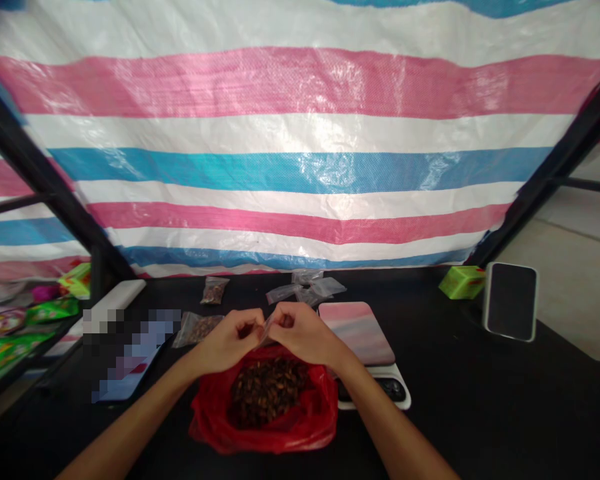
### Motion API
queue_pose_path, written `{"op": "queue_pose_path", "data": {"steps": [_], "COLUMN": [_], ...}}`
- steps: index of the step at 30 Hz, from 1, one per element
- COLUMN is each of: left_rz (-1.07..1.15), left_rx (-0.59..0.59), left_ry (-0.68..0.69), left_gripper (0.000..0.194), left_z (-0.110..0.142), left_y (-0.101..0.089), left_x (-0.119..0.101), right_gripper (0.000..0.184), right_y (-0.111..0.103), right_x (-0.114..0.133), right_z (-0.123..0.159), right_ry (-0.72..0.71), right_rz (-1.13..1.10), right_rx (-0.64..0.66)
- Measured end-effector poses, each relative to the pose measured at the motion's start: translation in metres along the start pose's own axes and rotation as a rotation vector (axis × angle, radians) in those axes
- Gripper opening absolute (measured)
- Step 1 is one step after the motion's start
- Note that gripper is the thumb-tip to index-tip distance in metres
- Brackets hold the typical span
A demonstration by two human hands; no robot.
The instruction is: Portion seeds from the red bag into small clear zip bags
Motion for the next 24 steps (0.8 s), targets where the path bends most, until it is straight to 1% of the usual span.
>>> {"op": "queue_pose_path", "data": {"steps": [3, 6, 10, 12, 14, 15, 17, 19, 20, 21, 22, 24], "left_rz": [-0.065, -0.107, -0.192, -0.177, -0.119, -0.081, -0.001, 0.055, 0.072, 0.086, 0.096, 0.113], "left_rx": [-0.058, -0.106, -0.287, -0.32, -0.329, -0.336, -0.36, -0.398, -0.414, -0.415, -0.398, -0.326], "left_ry": [0.009, 0.013, 0.0, 0.005, 0.02, 0.036, 0.093, 0.17, 0.204, 0.231, 0.251, 0.282], "left_gripper": [0.02, 0.02, 0.022, 0.021, 0.02, 0.02, 0.02, 0.021, 0.022, 0.023, 0.024, 0.026], "left_z": [0.0, -0.001, -0.001, -0.001, -0.002, -0.002, -0.003, -0.002, -0.002, -0.001, -0.001, -0.001], "left_y": [0.003, 0.002, -0.018, -0.025, -0.028, -0.029, -0.029, -0.03, -0.031, -0.031, -0.029, -0.025], "left_x": [0.0, -0.001, -0.002, -0.002, 0.0, -0.001, -0.003, -0.01, -0.014, -0.018, -0.022, -0.03], "right_gripper": [0.012, 0.015, 0.024, 0.027, 0.028, 0.031, 0.036, 0.035, 0.035, 0.037, 0.039, 0.042], "right_y": [0.002, 0.002, 0.001, 0.002, 0.003, 0.0, -0.01, -0.021, -0.024, -0.025, -0.025, -0.023], "right_x": [0.003, 0.004, 0.005, 0.006, 0.008, 0.009, 0.01, 0.008, 0.007, 0.005, 0.003, 0.002], "right_z": [0.001, 0.002, 0.003, 0.003, 0.002, 0.001, 0.0, 0.0, -0.001, -0.002, -0.002, -0.003], "right_ry": [-0.016, -0.016, -0.004, -0.006, -0.033, -0.059, -0.108, -0.13, -0.121, -0.103, -0.083, -0.053], "right_rz": [0.031, 0.083, 0.13, 0.11, 0.064, 0.042, 0.012, 0.008, 0.004, -0.007, -0.025, -0.081], "right_rx": [-0.049, -0.068, -0.108, -0.109, -0.096, -0.115, -0.226, -0.325, -0.332, -0.312, -0.273, -0.183]}}
Point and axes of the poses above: each hand's wrist, its own z-axis away from the middle knuckle, its own y-axis out of the palm, x = y × z, the point moved 6 cm from there along -z, towards the middle knuckle, and after that the axes turned 12 degrees about y, right-handed, at the moved point
